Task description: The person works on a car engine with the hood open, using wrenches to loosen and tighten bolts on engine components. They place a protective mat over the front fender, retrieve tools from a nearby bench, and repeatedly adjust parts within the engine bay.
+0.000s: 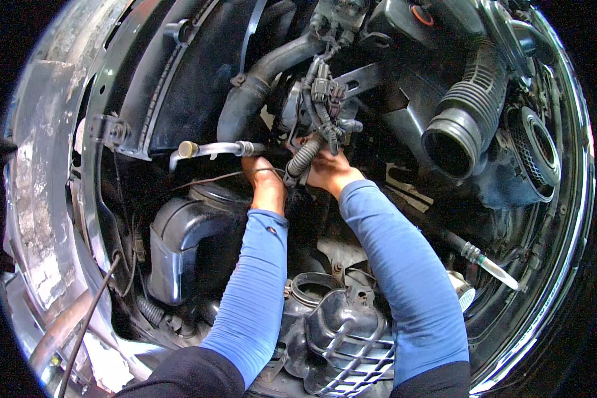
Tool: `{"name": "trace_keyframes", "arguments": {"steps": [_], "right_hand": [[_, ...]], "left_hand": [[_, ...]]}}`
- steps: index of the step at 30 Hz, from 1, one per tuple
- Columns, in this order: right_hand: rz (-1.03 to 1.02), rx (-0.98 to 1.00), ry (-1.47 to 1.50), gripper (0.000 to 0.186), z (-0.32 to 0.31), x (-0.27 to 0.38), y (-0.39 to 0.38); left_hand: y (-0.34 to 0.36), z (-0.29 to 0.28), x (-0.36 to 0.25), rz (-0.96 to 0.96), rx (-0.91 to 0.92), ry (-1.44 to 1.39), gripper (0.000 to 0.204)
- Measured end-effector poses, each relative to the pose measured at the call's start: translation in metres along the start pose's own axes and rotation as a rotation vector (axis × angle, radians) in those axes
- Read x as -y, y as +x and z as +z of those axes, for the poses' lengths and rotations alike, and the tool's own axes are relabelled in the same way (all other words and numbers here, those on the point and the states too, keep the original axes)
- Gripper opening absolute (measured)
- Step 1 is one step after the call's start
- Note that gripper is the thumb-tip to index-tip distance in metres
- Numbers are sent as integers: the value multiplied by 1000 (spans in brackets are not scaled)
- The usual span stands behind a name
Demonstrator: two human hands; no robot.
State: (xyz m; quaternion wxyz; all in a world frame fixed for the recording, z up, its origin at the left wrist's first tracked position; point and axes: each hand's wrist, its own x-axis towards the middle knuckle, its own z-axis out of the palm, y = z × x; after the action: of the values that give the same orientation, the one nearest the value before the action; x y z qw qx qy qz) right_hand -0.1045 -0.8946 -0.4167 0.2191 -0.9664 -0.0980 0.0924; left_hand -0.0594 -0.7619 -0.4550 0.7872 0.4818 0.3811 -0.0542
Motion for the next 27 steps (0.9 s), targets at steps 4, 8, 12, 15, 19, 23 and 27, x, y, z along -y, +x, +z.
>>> {"name": "trace_keyframes", "arguments": {"steps": [4, 8, 12, 15, 19, 23, 27], "right_hand": [[119, 177, 85, 42, -16, 3, 1], [57, 192, -104, 44, -26, 10, -6], [205, 424, 109, 61, -27, 7, 0], [160, 415, 139, 72, -9, 4, 6], [375, 337, 787, 60, 38, -46, -11], [99, 342, -10, 49, 11, -9, 10], [297, 192, 840, 57, 39, -17, 3]], "left_hand": [[-22, 11, -15, 30, -15, 142, 21], [-29, 17, -17, -9, 32, -14, 22], [-2, 4, 8, -52, 146, -117, 29], [12, -13, 21, -47, 175, -72, 27], [10, -4, 51, -42, 282, 95, 25], [36, -24, 80, 79, 305, 363, 27], [69, -36, 112, 336, 341, 747, 31]]}}
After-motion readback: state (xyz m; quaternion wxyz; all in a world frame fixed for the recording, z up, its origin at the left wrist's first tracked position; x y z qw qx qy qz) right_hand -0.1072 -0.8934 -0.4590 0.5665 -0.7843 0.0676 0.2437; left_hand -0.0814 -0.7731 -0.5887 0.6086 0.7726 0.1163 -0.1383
